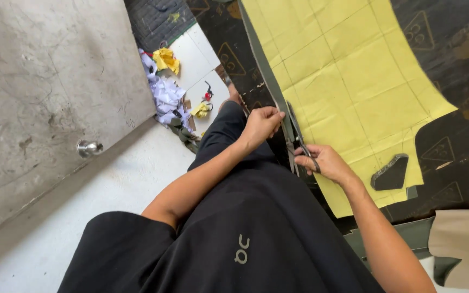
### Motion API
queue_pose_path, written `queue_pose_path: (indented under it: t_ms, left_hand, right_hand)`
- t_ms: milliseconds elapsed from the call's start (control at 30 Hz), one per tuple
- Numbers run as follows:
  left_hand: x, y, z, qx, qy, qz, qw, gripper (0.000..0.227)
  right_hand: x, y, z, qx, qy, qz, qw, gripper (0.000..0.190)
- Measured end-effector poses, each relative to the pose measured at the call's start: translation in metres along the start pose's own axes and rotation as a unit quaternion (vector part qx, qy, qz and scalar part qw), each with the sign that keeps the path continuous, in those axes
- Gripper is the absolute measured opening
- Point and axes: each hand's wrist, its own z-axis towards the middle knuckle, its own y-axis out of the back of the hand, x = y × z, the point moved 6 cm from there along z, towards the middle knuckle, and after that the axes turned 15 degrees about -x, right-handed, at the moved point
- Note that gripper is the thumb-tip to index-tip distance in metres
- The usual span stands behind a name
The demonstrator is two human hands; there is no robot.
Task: The person uses large shears to cut a piece of dark green fabric along a yellow paper pattern placed on a work table. After cutting, the person removes the paper pattern and folds the cut fabric piece.
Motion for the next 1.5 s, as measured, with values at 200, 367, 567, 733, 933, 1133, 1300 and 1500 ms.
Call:
queue_pose_path:
  t_ms: [200,367,567,733,933,1133,1300,1500]
  left_hand:
    - [-0.006,-0.001,0.003,0.032,-0.029,-0.048,0.998,0.019]
    - [-0.014,0.002,-0.004,0.053,-0.022,-0.080,0.995,0.018]
    - [-0.020,0.004,0.005,0.034,-0.042,-0.058,0.997,0.020]
    - [-0.045,0.020,0.025,-0.031,-0.052,-0.057,0.997,0.027]
    - [-0.044,0.022,0.025,-0.038,-0.067,-0.037,0.996,0.020]
    - [-0.048,0.025,0.028,-0.043,-0.052,-0.041,0.997,0.023]
    - [-0.070,0.034,0.034,-0.063,-0.054,-0.046,0.996,0.022]
    - [-0.065,0.032,0.036,-0.044,-0.061,-0.072,0.995,0.022]
  right_hand:
    - [0.021,-0.005,0.025,-0.027,0.046,-0.041,0.998,0.033]
    - [0.039,-0.009,0.018,-0.037,0.020,-0.067,0.997,0.033]
    - [0.048,-0.006,0.020,-0.073,0.026,-0.117,0.990,0.038]
    - [0.047,-0.009,0.024,-0.055,0.026,-0.085,0.994,0.038]
    - [0.069,-0.016,0.028,-0.048,0.036,-0.070,0.996,0.042]
    - [0.065,-0.016,0.031,-0.066,0.025,-0.096,0.993,0.036]
    - [0.089,-0.013,0.032,-0.045,0.028,-0.118,0.992,0.038]
    - [0.111,-0.018,0.041,-0.031,0.046,-0.123,0.991,0.045]
